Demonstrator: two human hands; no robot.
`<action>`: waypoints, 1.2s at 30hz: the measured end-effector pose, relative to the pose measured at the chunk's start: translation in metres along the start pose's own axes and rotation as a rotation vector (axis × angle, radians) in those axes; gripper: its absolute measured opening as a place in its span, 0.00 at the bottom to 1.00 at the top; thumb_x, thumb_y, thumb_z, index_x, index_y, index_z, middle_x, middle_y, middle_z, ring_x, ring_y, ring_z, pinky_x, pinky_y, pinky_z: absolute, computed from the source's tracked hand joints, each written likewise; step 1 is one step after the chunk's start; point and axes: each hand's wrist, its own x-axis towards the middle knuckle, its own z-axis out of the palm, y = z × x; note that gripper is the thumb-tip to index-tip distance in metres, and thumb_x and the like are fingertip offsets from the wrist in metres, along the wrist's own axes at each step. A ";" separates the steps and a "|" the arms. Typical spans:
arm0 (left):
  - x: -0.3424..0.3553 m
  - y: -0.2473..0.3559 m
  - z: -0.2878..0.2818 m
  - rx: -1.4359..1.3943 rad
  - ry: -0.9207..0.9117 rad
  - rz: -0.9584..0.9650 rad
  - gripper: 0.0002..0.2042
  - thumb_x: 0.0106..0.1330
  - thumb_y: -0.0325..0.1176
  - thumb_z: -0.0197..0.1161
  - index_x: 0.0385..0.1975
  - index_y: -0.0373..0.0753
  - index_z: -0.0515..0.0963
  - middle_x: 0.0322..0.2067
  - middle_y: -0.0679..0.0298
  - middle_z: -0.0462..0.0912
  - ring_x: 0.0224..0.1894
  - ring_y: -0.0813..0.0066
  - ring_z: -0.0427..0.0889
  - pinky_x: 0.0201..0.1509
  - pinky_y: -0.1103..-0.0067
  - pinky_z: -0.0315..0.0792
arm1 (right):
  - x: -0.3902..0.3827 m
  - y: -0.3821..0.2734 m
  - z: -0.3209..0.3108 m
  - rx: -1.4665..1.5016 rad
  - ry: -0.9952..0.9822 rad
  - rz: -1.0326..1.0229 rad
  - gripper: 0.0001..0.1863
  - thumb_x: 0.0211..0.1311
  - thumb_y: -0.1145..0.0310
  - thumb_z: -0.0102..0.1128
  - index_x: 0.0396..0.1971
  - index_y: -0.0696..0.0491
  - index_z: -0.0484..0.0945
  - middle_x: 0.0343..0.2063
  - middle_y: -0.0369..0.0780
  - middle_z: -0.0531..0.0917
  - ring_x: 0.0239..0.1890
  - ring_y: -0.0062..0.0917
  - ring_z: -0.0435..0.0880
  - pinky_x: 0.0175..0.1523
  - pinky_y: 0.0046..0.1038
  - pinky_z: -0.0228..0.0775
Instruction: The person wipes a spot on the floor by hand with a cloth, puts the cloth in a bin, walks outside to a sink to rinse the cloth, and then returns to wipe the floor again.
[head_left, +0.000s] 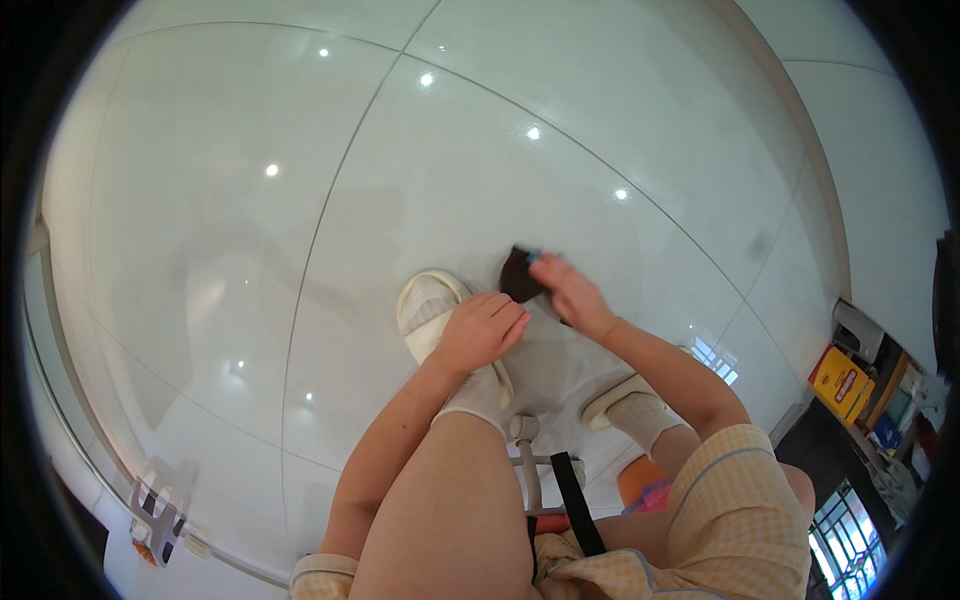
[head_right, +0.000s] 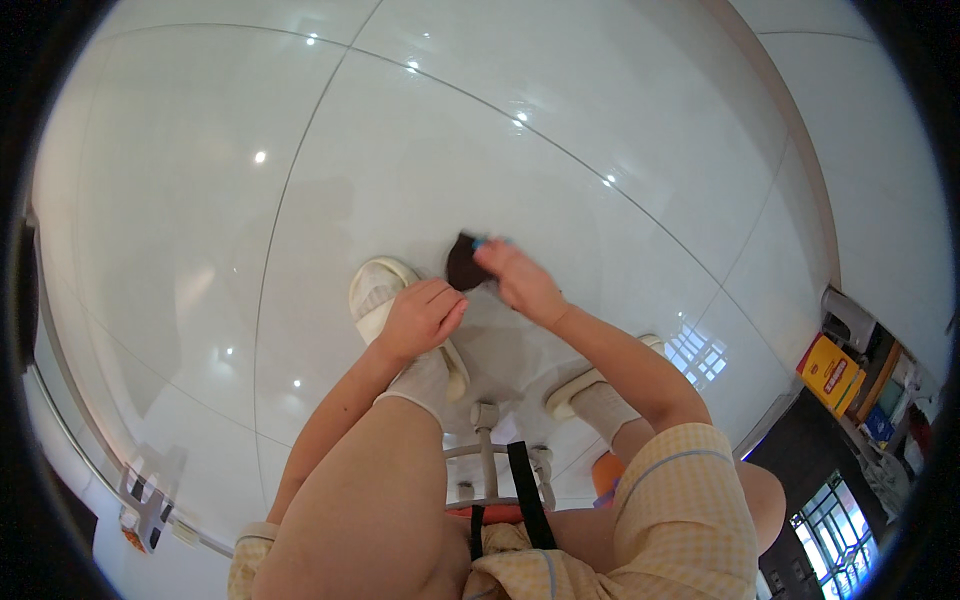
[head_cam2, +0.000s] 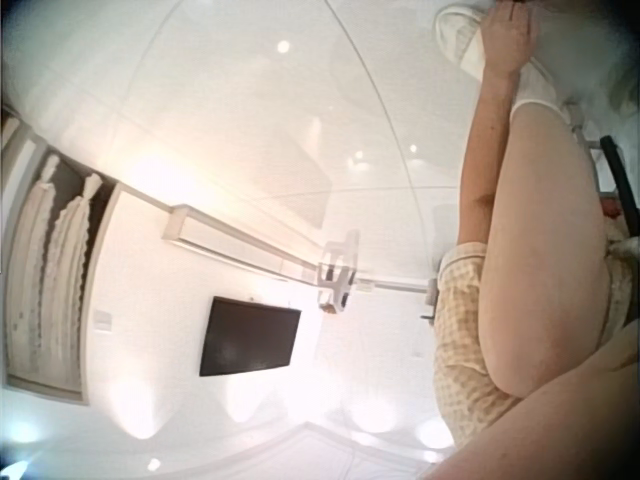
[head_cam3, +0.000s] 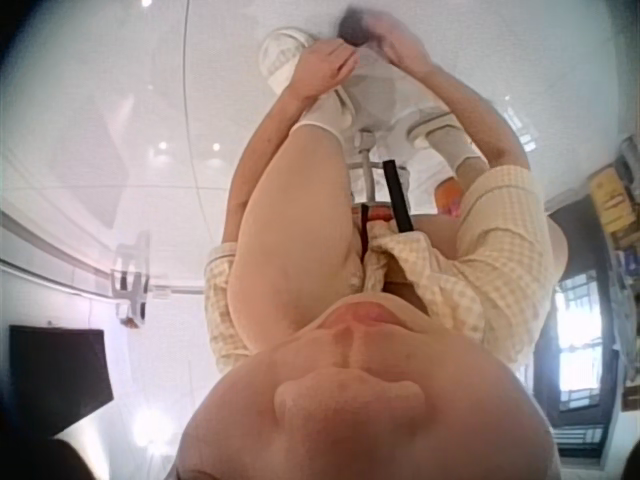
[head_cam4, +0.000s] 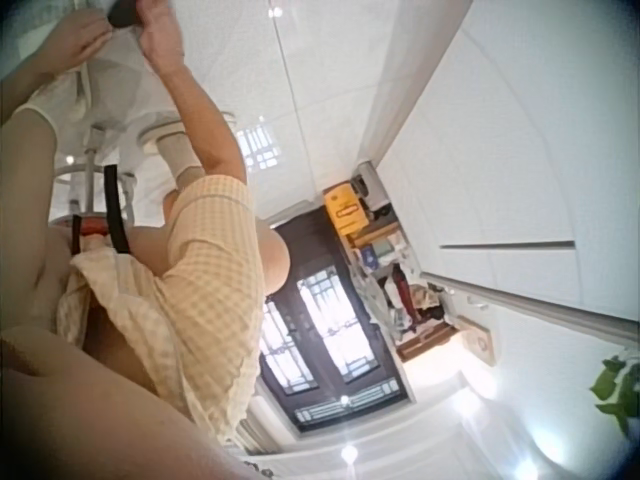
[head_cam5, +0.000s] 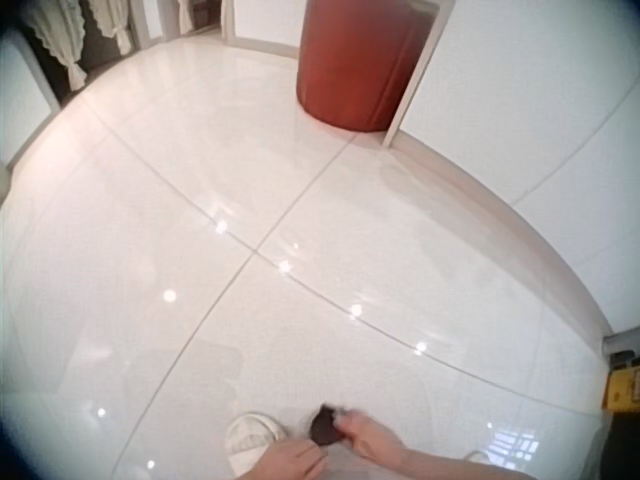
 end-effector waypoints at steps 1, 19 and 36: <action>-0.001 0.000 -0.001 0.028 0.004 0.002 0.05 0.50 0.28 0.59 0.18 0.38 0.69 0.19 0.62 0.70 0.22 0.66 0.71 0.26 0.75 0.68 | 0.012 -0.003 -0.008 0.035 0.156 0.120 0.27 0.46 0.86 0.45 0.51 0.54 0.67 0.52 0.42 0.69 0.57 0.34 0.65 0.61 0.30 0.54; -0.001 0.001 0.000 -0.005 -0.024 0.000 0.04 0.49 0.25 0.59 0.19 0.36 0.71 0.19 0.60 0.70 0.22 0.64 0.71 0.25 0.73 0.67 | 0.241 -0.013 0.026 -0.373 -0.102 -0.644 0.23 0.51 0.74 0.47 0.50 0.55 0.65 0.53 0.39 0.67 0.57 0.35 0.61 0.59 0.31 0.53; -0.002 -0.002 0.000 -0.037 -0.026 -0.025 0.03 0.51 0.26 0.58 0.21 0.36 0.72 0.20 0.61 0.71 0.23 0.64 0.71 0.25 0.73 0.66 | 0.073 0.049 -0.111 0.016 0.546 0.278 0.25 0.51 0.82 0.40 0.52 0.54 0.65 0.55 0.44 0.66 0.61 0.32 0.59 0.61 0.26 0.52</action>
